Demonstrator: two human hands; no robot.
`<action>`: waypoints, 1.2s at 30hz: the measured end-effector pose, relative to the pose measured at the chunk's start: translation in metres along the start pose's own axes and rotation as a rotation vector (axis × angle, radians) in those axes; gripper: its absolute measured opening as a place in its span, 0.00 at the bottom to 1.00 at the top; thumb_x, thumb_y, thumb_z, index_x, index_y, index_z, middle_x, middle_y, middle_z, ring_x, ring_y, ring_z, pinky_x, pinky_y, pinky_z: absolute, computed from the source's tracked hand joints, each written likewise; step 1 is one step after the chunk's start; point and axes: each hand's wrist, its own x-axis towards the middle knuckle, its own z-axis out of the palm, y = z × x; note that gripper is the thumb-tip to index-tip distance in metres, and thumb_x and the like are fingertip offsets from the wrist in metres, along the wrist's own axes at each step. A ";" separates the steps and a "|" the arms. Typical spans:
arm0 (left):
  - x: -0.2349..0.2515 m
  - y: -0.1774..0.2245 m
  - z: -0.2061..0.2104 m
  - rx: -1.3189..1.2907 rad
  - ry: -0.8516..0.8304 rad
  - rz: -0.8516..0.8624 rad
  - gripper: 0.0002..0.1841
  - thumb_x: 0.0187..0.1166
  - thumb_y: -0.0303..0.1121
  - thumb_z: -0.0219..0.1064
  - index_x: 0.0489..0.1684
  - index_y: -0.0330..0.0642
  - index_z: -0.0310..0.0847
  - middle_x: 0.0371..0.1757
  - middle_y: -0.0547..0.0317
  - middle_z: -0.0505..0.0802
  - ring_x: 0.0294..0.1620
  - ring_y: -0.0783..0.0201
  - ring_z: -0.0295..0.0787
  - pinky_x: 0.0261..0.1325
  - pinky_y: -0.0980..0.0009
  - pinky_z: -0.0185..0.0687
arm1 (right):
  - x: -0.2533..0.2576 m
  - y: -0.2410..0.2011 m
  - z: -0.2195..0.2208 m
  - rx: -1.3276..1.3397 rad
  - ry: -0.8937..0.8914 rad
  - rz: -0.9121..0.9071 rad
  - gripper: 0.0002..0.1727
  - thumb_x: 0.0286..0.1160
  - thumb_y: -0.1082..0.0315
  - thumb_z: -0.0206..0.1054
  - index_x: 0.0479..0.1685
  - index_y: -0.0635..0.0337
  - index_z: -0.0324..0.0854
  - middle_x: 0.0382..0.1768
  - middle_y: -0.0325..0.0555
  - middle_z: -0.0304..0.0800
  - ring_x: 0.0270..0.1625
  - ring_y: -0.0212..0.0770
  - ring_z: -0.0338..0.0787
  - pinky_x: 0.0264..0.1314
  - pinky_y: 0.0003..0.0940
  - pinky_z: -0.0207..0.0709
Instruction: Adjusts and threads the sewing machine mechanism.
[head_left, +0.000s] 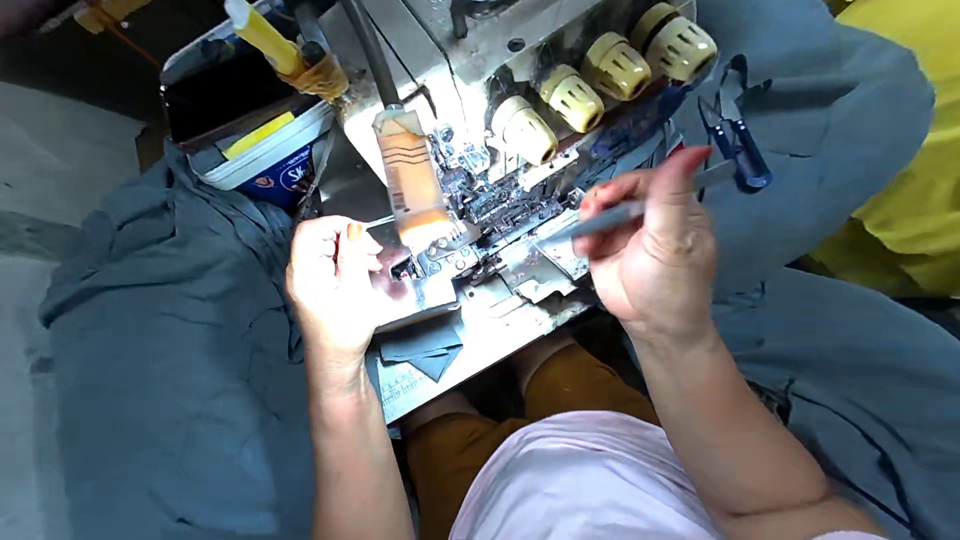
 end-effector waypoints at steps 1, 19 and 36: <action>0.000 0.000 0.000 0.007 -0.002 0.001 0.05 0.87 0.26 0.56 0.48 0.37 0.77 0.35 0.74 0.85 0.35 0.84 0.84 0.43 0.85 0.83 | 0.000 0.003 0.000 0.034 0.011 -0.009 0.17 0.94 0.63 0.51 0.40 0.52 0.85 0.35 0.33 0.92 0.33 0.28 0.92 0.40 0.24 0.90; 0.000 0.000 -0.002 -0.042 -0.012 0.022 0.07 0.86 0.22 0.53 0.47 0.44 0.75 0.33 0.81 0.82 0.33 0.85 0.81 0.40 0.87 0.79 | 0.005 0.020 0.011 -0.489 -0.225 -0.354 0.12 0.74 0.82 0.68 0.54 0.78 0.86 0.50 0.51 0.94 0.53 0.28 0.92 0.61 0.21 0.85; 0.001 0.003 0.001 0.070 -0.024 0.049 0.05 0.88 0.25 0.55 0.45 0.39 0.77 0.31 0.78 0.82 0.30 0.88 0.80 0.38 0.89 0.79 | 0.003 0.023 0.016 -0.628 -0.172 -0.476 0.09 0.77 0.81 0.65 0.50 0.78 0.87 0.49 0.56 0.94 0.52 0.34 0.94 0.61 0.25 0.86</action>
